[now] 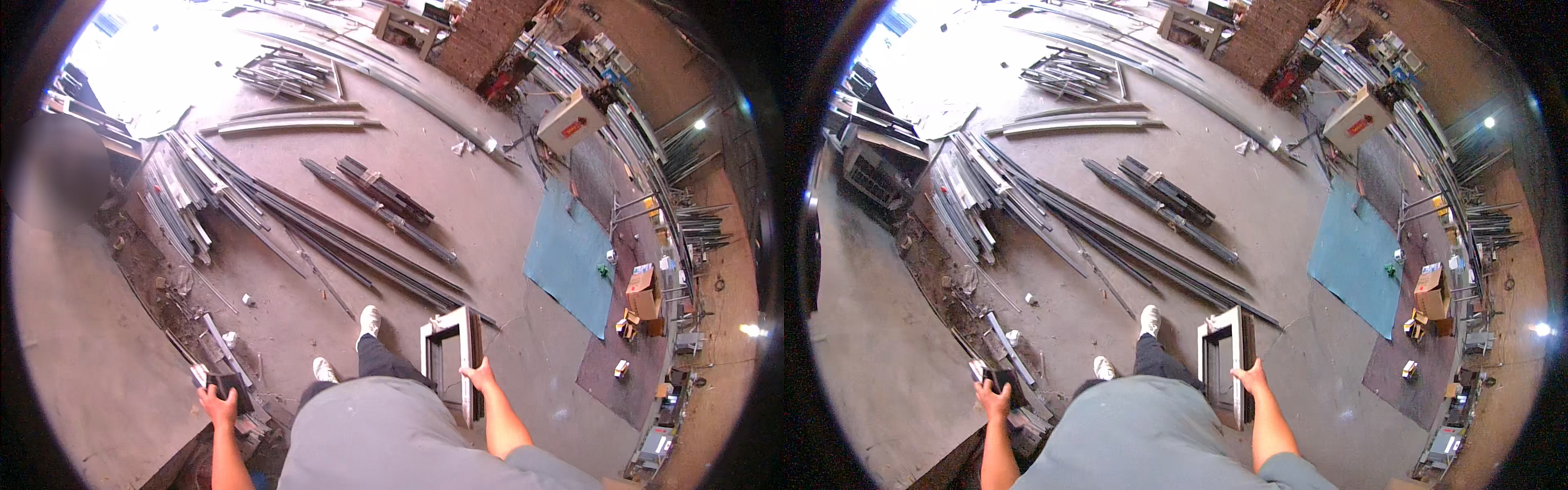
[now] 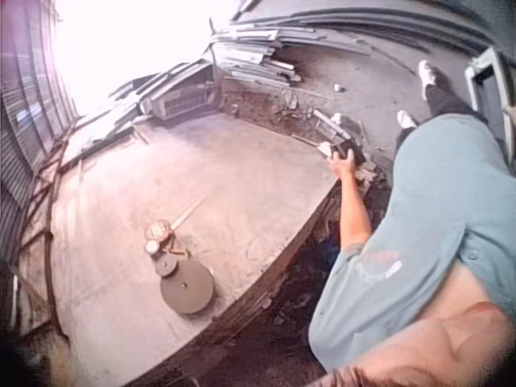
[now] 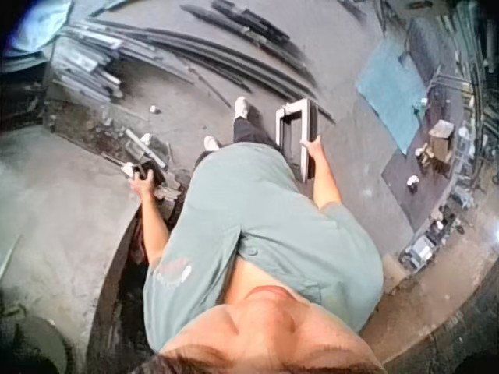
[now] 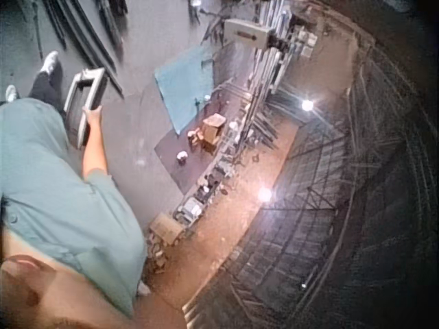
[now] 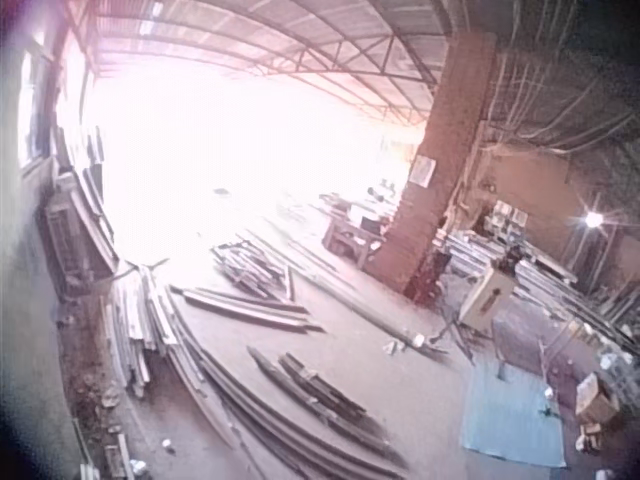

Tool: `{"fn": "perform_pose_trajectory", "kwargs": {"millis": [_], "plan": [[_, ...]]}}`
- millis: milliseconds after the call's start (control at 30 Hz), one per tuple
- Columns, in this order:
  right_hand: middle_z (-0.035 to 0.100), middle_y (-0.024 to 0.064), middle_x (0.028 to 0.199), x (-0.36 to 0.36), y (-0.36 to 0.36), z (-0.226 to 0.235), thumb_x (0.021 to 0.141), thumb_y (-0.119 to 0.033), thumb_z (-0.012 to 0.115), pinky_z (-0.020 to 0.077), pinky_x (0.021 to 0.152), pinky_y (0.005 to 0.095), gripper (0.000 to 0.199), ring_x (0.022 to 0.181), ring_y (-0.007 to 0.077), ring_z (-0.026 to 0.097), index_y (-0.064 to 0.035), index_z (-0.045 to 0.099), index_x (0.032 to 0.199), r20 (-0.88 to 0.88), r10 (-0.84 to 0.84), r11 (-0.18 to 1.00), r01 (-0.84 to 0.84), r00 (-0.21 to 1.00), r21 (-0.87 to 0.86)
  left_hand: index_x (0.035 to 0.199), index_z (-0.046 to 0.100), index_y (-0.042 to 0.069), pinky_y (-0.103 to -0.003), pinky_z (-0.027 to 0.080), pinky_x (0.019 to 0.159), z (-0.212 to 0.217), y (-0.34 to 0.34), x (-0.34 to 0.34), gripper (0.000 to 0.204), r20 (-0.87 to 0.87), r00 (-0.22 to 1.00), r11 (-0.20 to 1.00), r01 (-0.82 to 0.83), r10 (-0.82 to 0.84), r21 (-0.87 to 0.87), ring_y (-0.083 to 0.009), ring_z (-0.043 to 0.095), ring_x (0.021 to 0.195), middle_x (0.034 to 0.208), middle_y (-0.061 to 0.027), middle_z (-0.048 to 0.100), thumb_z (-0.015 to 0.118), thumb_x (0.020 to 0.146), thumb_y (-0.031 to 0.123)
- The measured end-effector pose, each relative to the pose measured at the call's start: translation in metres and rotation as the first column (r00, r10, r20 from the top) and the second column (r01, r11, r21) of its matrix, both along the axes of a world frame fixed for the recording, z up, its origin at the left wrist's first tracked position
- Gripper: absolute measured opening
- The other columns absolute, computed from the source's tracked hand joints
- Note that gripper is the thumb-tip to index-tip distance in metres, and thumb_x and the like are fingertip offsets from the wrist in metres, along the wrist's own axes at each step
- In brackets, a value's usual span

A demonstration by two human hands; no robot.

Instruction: The person picks up several gray metal sections from the floor and a workbench by hand, stacking them together while walking through a cluttered fabrication floor.

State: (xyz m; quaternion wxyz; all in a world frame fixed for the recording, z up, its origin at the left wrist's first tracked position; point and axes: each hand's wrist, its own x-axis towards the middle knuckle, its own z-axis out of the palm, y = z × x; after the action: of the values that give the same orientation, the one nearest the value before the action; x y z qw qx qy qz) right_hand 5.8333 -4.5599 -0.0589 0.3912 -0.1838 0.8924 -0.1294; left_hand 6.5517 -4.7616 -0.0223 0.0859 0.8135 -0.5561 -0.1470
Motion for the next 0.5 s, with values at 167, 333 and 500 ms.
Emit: {"fn": "perform_pose_trajectory", "kwargs": {"millis": [167,333,500], "plan": [[0.068,0.0161,0.103,-0.053,-0.092,-0.040,0.068,-0.023,0.085,0.0552,0.085,0.0397,0.067,0.092,0.0248,0.068,0.0035,0.051,0.119,0.010,-0.043,0.992,0.044,0.999,-0.116,0.102,0.060,0.001,-0.055,0.043,0.097,0.028,-0.091,-0.035,0.050,0.081,0.996,0.999,-0.026,0.029,-0.039,-0.0467,0.051,0.112,0.123,-0.0226,0.050,0.083,0.070,0.031],[0.068,0.0162,0.104,-0.060,-0.226,-0.005,0.064,-0.024,0.085,0.0553,0.085,0.0388,0.077,0.091,0.0250,0.068,0.0030,0.049,0.126,0.107,-0.037,0.976,0.059,0.994,-0.209,0.101,0.060,0.003,-0.055,0.044,0.095,0.018,-0.138,-0.032,0.049,0.105,0.990,0.995,-0.100,0.099,0.003,-0.0463,0.051,0.109,0.122,-0.0223,0.050,0.082,0.069,0.033],[0.065,0.0184,0.114,-0.059,-0.343,0.001,0.065,-0.025,0.083,0.0536,0.092,0.0410,0.081,0.103,0.0279,0.065,0.0010,0.046,0.133,0.078,0.015,0.967,0.005,0.997,-0.256,0.096,0.060,0.002,-0.054,0.045,0.093,-0.025,-0.192,-0.006,0.047,0.075,0.972,0.972,-0.226,0.221,0.070,-0.0451,0.052,0.107,0.115,-0.0212,0.050,0.082,0.068,0.032]]}}
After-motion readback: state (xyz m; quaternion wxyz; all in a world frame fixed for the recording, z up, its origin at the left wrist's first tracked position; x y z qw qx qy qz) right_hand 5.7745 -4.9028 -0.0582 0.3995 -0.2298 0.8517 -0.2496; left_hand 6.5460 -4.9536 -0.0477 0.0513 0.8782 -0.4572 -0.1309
